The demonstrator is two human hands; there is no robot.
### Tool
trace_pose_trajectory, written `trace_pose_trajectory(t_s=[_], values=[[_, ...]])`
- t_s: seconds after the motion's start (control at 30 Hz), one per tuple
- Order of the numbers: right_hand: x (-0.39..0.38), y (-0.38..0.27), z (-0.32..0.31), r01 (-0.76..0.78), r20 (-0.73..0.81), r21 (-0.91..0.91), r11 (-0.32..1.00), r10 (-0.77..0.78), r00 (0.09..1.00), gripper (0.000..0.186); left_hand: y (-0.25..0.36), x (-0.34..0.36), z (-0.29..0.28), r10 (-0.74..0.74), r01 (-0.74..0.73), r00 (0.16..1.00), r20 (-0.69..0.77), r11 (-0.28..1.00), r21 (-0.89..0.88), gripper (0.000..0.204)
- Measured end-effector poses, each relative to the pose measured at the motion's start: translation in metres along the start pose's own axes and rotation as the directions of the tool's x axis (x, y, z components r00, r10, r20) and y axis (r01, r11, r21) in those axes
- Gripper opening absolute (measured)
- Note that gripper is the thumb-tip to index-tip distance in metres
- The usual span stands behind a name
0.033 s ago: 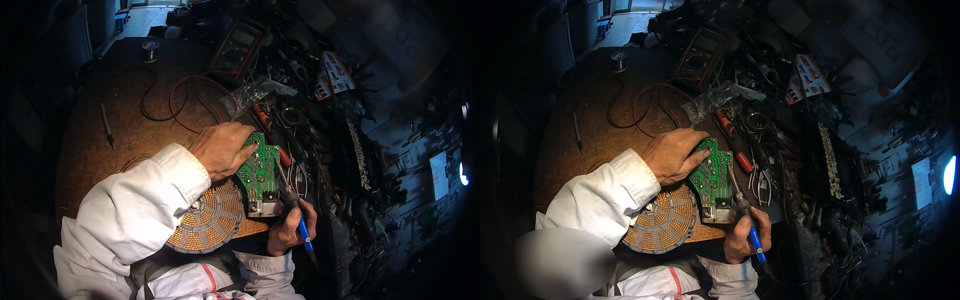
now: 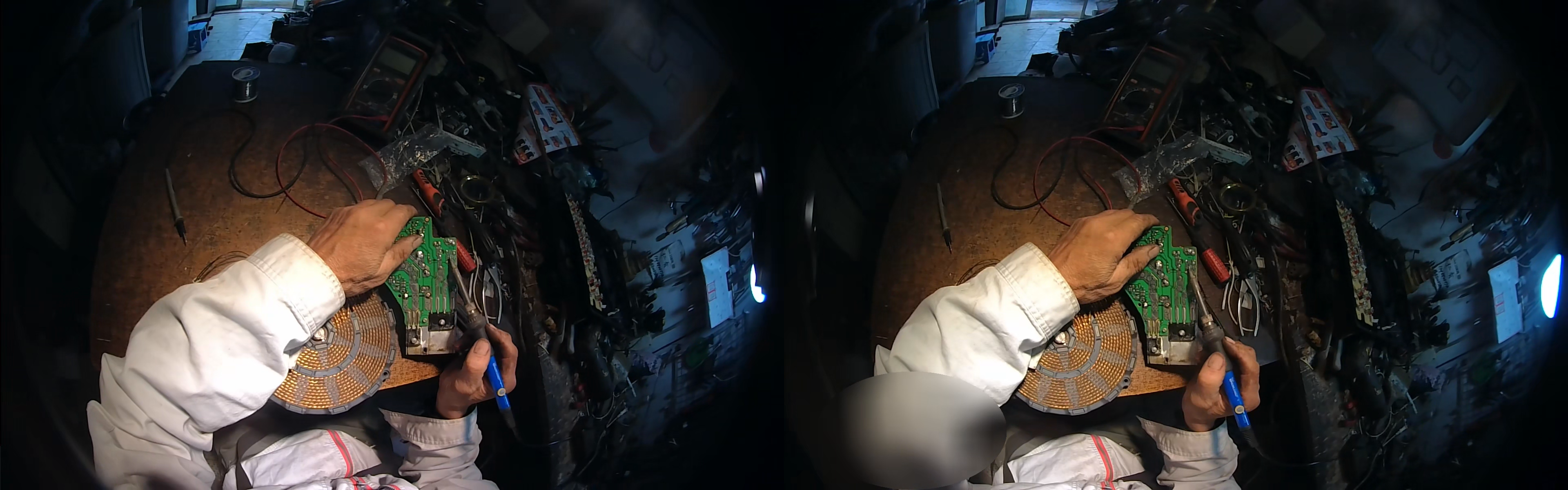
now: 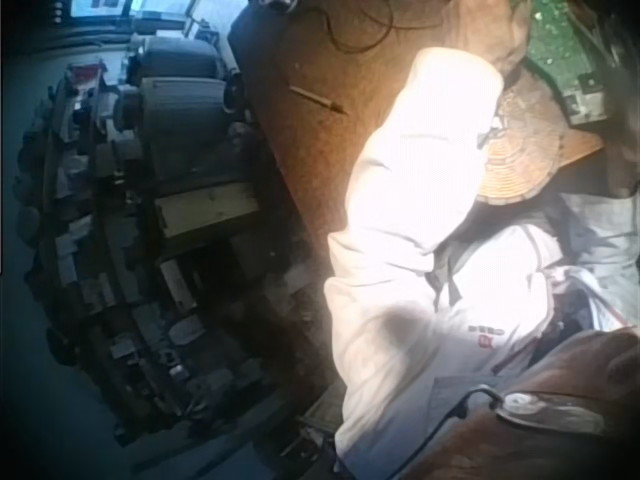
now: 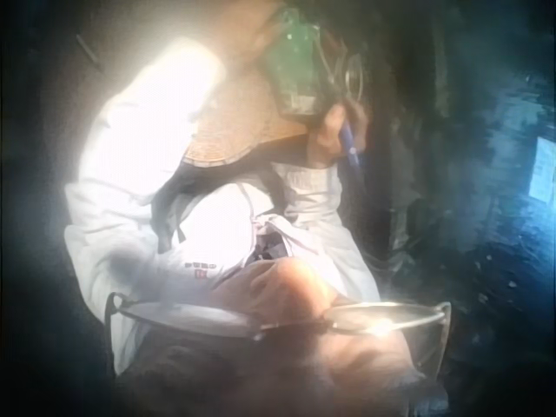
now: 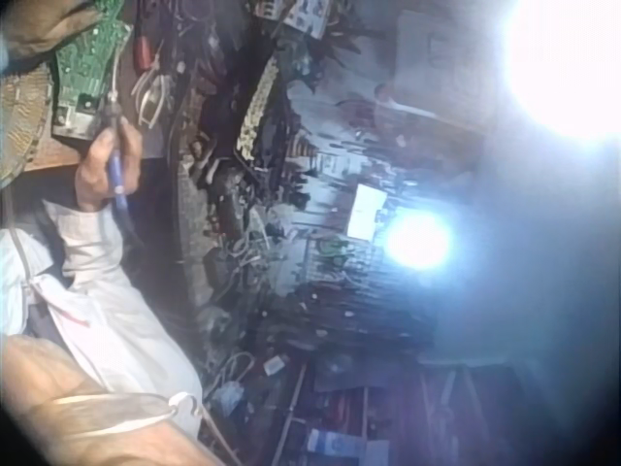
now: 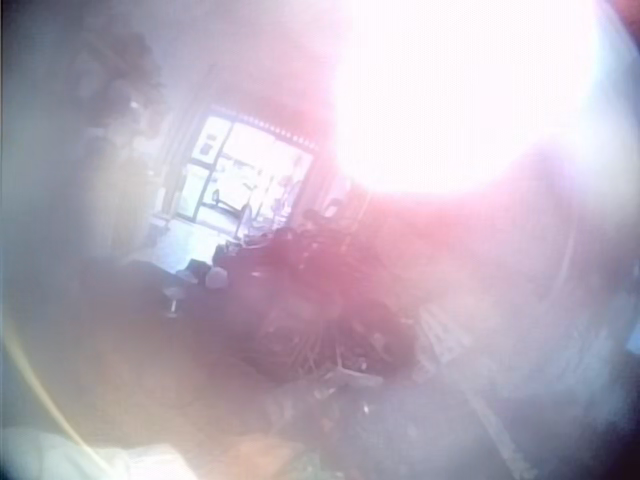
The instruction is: The person uses a soldering iron to work on a green circuit board and a circular LED module on a cluttered workbench. They flip the board, apply solder, and use a multimeter to test connections, then set the tools down.
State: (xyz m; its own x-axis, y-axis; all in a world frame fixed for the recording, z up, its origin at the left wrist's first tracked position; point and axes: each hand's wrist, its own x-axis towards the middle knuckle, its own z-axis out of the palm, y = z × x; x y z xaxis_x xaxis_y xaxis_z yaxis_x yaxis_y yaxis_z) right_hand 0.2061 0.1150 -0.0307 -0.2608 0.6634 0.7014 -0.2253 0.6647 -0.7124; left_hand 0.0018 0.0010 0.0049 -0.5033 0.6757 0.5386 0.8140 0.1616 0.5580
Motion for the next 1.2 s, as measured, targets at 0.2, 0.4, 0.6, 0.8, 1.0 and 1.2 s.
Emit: trace_pose_trajectory(t_s=[0.2, 0.4, 0.6, 0.8, 1.0, 1.2], values=[[0.004, -0.007, -0.002, 0.023, 0.094, 0.017, 1.000, -0.024, 0.995, 0.031, 0.002, 0.001, -0.001, 0.006, -0.006, 1.000, -0.011, 1.000, 0.014, 0.034], [0.015, -0.019, -0.009, 0.059, 0.205, 0.009, 0.998, -0.060, 0.977, 0.023, -0.001, -0.001, -0.001, 0.016, -0.015, 1.000, -0.027, 1.000, 0.022, 0.034], [0.017, -0.021, -0.018, -0.005, 0.284, 0.024, 1.000, -0.002, 0.959, 0.023, -0.003, -0.001, 0.002, 0.033, -0.032, 0.999, -0.043, 0.999, 0.031, 0.033], [0.014, -0.019, -0.018, -0.040, 0.286, 0.110, 0.993, 0.007, 0.958, 0.022, -0.001, 0.000, 0.000, 0.025, -0.025, 0.999, -0.042, 1.000, 0.018, 0.033], [0.012, -0.014, -0.024, -0.014, 0.313, 0.099, 0.995, -0.017, 0.950, 0.023, -0.004, -0.001, 0.003, 0.055, -0.055, 0.996, -0.066, 0.998, 0.006, 0.033], [0.004, -0.022, -0.023, -0.055, 0.212, -0.077, 0.996, 0.071, 0.975, 0.032, -0.002, -0.001, 0.000, 0.038, -0.037, 0.998, -0.058, 0.999, 0.010, 0.033]])
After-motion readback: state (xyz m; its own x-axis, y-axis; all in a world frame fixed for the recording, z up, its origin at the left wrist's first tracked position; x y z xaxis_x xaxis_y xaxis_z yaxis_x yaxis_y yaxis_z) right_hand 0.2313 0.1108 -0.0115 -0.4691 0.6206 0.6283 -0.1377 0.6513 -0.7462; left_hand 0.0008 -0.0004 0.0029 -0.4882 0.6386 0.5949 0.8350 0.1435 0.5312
